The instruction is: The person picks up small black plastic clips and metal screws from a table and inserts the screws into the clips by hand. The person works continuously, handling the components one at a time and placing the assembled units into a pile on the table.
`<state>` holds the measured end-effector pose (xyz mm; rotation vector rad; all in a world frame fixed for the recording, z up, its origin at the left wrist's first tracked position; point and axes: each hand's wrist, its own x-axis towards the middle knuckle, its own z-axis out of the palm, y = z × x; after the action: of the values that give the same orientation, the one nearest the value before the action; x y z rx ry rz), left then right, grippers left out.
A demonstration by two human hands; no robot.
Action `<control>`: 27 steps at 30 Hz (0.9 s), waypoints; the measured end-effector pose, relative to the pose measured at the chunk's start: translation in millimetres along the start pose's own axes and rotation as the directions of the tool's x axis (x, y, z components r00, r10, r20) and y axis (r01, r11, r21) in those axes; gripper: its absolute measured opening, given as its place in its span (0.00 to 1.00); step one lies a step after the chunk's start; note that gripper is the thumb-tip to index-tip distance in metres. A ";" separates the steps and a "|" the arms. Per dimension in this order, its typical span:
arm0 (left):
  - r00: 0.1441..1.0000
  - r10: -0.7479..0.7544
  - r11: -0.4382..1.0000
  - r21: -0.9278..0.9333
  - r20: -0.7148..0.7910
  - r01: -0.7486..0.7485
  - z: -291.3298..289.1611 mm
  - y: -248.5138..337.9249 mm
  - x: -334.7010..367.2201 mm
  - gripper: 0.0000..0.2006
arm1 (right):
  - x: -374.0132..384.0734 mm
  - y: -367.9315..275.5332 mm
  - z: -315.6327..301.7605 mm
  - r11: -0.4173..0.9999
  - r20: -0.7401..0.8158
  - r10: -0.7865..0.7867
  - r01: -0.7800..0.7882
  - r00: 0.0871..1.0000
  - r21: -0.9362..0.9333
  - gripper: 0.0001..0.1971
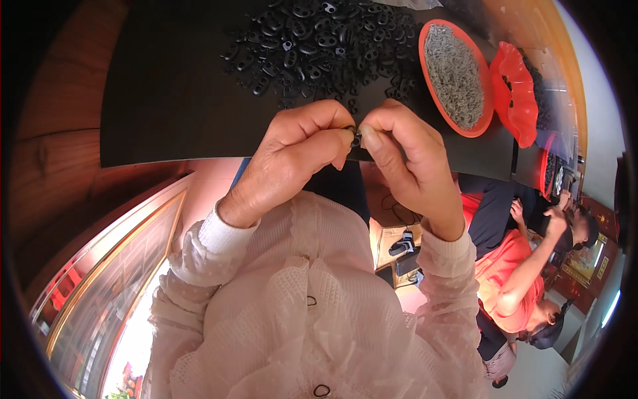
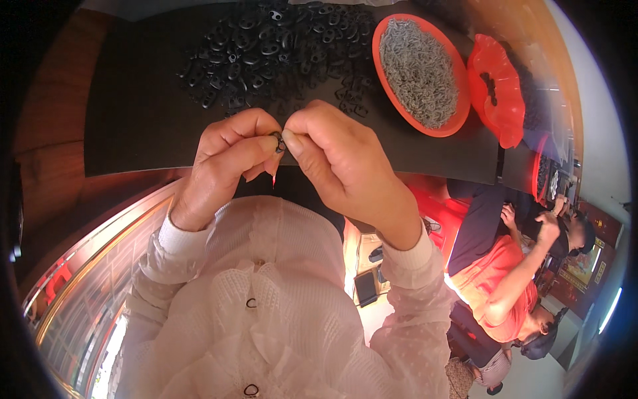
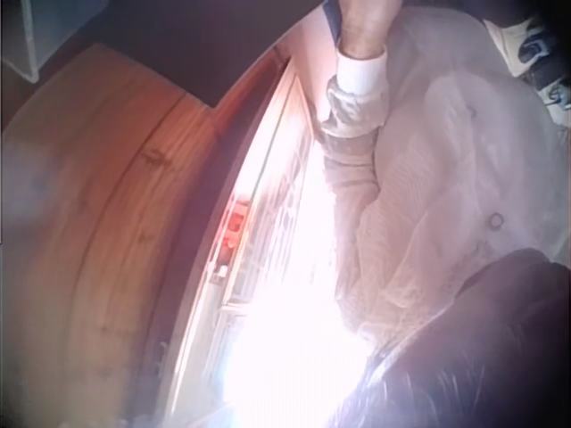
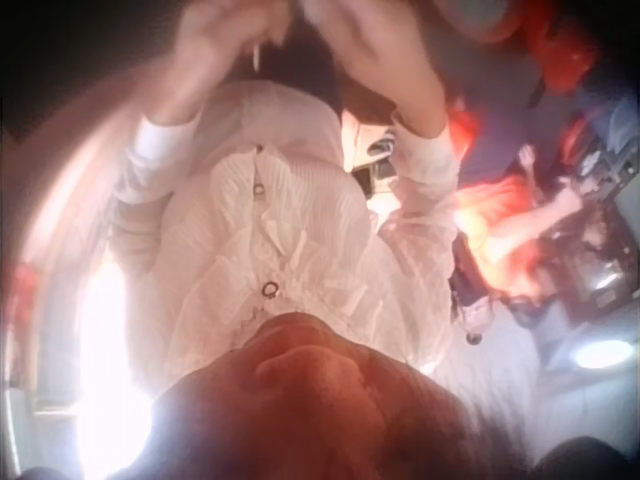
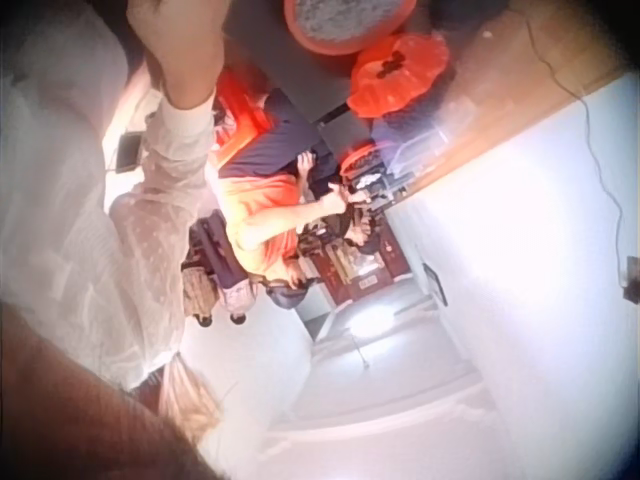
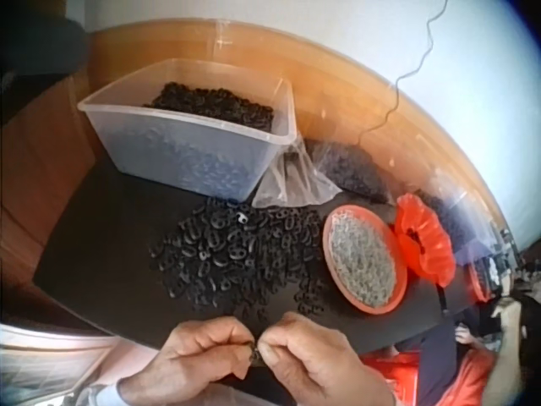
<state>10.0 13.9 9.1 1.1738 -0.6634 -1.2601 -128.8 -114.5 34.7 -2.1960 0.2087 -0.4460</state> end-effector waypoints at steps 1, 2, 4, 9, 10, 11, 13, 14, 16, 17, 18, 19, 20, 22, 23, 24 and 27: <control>1.000 0.004 1.000 -0.004 0.005 -0.004 0.3 -0.5 0.1 0.04 | 0.7 -1.1 0.7 1.000 0.002 -0.008 0.008 1.000 -0.007 0.02; 1.000 0.009 1.000 -0.005 0.008 -0.009 0.7 -1.4 0.1 0.04 | 0.9 -1.0 1.6 1.000 -0.005 -0.009 0.009 1.000 -0.014 0.02; 1.000 0.012 1.000 0.005 0.007 -0.012 1.6 -1.6 0.0 0.04 | -0.3 0.8 4.0 0.999 -0.017 -0.013 0.013 1.000 -0.029 0.02; 1.000 0.021 0.998 0.059 0.004 -0.021 2.7 -2.7 0.3 0.04 | 0.4 -0.3 6.2 0.998 -0.002 0.053 -0.053 0.999 -0.046 0.04; 0.999 0.045 0.997 0.064 0.015 -0.045 2.0 -6.7 1.4 0.04 | 0.4 -0.3 6.4 0.997 0.007 0.069 -0.068 0.998 -0.045 0.04; 0.997 0.068 0.995 0.069 0.026 -0.070 1.7 -11.8 2.6 0.04 | -0.5 -0.8 6.1 0.995 0.017 0.079 -0.078 0.997 -0.060 0.04; 0.995 0.091 0.991 0.091 0.040 -0.094 1.7 -13.8 3.0 0.04 | -2.2 -1.6 4.6 0.991 0.037 0.100 -0.096 0.994 -0.089 0.03; 0.995 0.090 0.990 0.108 0.041 -0.094 1.6 -12.6 2.7 0.04 | -1.6 -1.7 1.7 0.991 0.070 0.114 -0.109 0.991 -0.075 0.03; 0.995 0.087 0.988 0.123 0.044 -0.092 2.1 -12.2 2.7 0.04 | 0.5 -1.8 -8.6 0.989 0.136 0.141 -0.136 0.981 -0.050 0.03; 0.995 0.083 0.989 0.121 0.048 -0.088 3.5 -11.9 2.9 0.04 | 1.9 -1.1 -14.8 0.987 0.114 0.158 -0.153 0.981 -0.055 0.03; 0.996 0.079 0.989 0.119 0.052 -0.084 4.3 -11.9 3.0 0.04 | 4.7 1.7 -21.7 0.984 0.093 0.175 -0.170 0.980 -0.060 0.03; 0.995 0.087 0.991 0.102 0.046 -0.091 4.2 -12.3 3.1 0.04 | 8.5 6.0 -27.6 0.980 0.072 0.191 -0.187 0.979 -0.064 0.04; 0.995 0.092 0.991 0.090 0.039 -0.095 4.1 -13.2 2.9 0.04 | 14.5 13.7 -31.8 0.973 0.011 0.142 -0.137 0.990 -0.185 0.02; 0.995 0.091 0.993 0.079 0.034 -0.093 4.0 -12.6 2.7 0.04 | 30.3 34.9 -38.3 0.884 -0.010 -0.035 0.027 0.999 -0.467 0.03; 0.996 0.084 0.993 0.084 0.027 -0.086 3.0 -11.2 1.9 0.04 | 36.9 39.5 -37.8 0.836 0.012 -0.031 0.033 0.999 -0.548 0.04; 0.997 0.077 0.993 0.089 0.020 -0.079 2.5 -9.9 1.3 0.04 | 43.5 41.6 -36.1 0.781 0.033 -0.025 0.040 0.999 -0.623 0.06; 0.998 0.062 0.995 0.083 0.016 -0.064 1.3 -7.4 -0.4 0.04 | 54.8 47.5 -30.1 0.665 0.105 0.031 0.058 0.994 -0.745 0.09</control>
<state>6.1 14.7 2.7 1.2042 -0.7639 -1.1980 -89.6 -182.2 27.5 -3.0381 0.3670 -0.2581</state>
